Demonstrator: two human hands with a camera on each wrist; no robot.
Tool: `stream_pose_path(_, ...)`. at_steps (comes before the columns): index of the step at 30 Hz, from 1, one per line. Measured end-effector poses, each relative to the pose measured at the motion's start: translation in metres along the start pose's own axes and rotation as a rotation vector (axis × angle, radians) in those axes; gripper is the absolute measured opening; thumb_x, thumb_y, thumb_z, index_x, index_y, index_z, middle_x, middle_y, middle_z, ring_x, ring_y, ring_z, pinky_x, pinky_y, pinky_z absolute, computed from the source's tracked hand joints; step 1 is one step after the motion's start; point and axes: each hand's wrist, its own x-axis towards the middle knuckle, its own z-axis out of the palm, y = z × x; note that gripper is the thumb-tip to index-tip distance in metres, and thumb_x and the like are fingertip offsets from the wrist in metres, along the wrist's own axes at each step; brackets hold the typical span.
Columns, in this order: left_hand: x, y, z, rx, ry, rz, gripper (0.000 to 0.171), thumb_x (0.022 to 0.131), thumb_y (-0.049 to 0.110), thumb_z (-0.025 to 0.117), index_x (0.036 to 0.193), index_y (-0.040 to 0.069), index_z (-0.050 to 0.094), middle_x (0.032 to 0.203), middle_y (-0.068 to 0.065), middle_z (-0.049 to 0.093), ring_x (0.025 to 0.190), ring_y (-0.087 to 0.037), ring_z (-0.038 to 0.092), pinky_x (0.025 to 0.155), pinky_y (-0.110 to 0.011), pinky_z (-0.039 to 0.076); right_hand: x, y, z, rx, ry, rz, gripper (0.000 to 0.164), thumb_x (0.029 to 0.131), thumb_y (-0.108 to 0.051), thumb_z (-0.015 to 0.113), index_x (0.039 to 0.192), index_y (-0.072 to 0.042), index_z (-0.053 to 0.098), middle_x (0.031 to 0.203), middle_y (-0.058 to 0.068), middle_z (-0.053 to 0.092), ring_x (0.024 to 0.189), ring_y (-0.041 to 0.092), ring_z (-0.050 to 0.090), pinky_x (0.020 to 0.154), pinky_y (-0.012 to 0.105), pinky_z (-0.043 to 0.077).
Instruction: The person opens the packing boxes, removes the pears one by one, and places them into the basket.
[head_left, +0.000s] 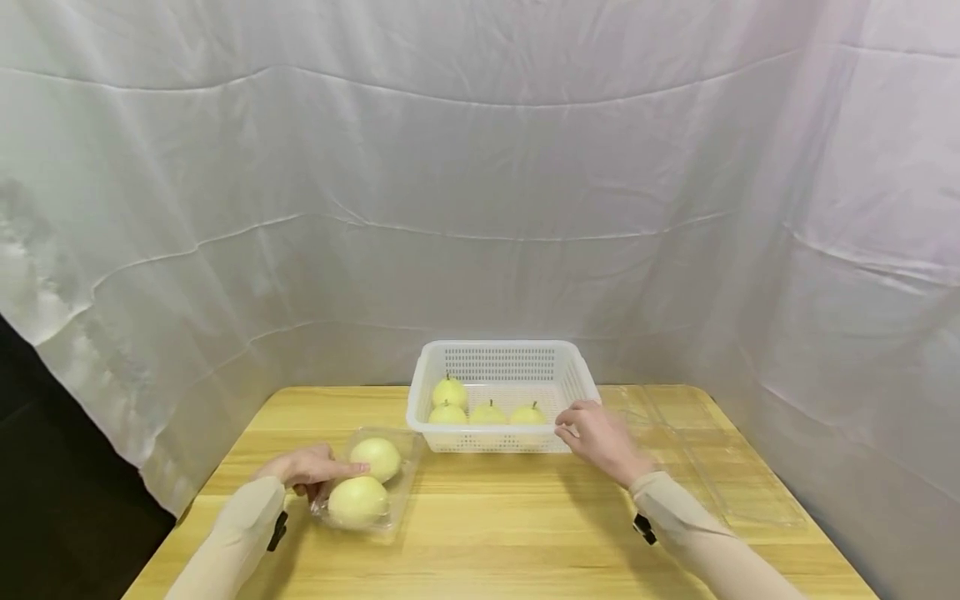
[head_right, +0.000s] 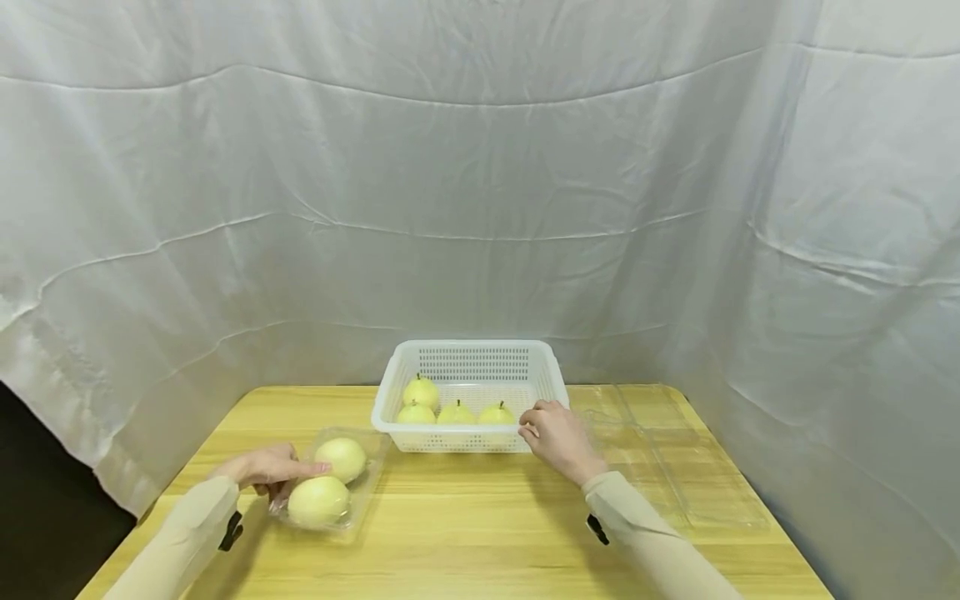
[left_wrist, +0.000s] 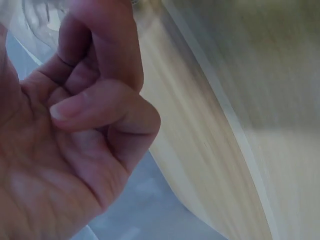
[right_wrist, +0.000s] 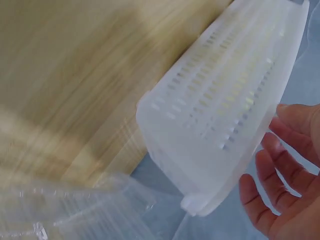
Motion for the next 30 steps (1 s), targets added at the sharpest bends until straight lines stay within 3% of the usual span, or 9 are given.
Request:
stream_pose_path(9,-0.01,0.006,0.008,-0.059,-0.131,0.032,0.065,0.09,0.064,0.055,0.051,0.011,0.06,0.046,0.0,0.059,0.038,-0.008,0.053,0.039,-0.016,0.03,-0.006,-0.02,0.011,0.03,0.032,-0.132,0.004,0.085,-0.02,0.074,0.084,-0.016,0.074,0.082,-0.009,0.067,0.078,0.01,0.062,0.069,0.029,0.054)
stream_pose_path(16,-0.012,0.006,0.015,-0.132,-0.206,0.049,0.063,0.091,0.061,0.056,0.052,0.011,0.061,0.048,0.0,0.061,0.037,-0.006,0.051,0.038,-0.014,0.034,-0.012,-0.033,0.018,0.055,-0.071,-0.184,0.005,0.087,-0.02,0.072,0.087,-0.016,0.075,0.082,-0.009,0.068,0.073,0.004,0.061,0.064,0.022,0.052)
stream_pose_path(23,-0.009,0.009,0.022,-0.156,-0.313,0.099,0.06,0.092,0.058,0.056,0.055,0.011,0.064,0.052,-0.001,0.064,0.037,-0.005,0.045,0.039,-0.015,0.03,-0.017,-0.045,0.023,0.111,-0.147,-0.236,0.005,0.088,-0.019,0.071,0.086,-0.016,0.075,0.079,-0.008,0.067,0.069,0.0,0.057,0.061,0.018,0.048)
stream_pose_path(30,-0.002,0.032,0.039,-0.122,-0.299,0.149,0.065,0.092,0.061,0.053,0.052,0.01,0.062,0.049,-0.001,0.061,0.037,-0.006,0.047,0.038,-0.016,0.033,-0.019,-0.054,0.026,0.163,-0.207,-0.254,0.008,0.09,-0.023,0.069,0.087,-0.019,0.075,0.081,-0.011,0.068,0.072,-0.003,0.057,0.064,0.017,0.049)
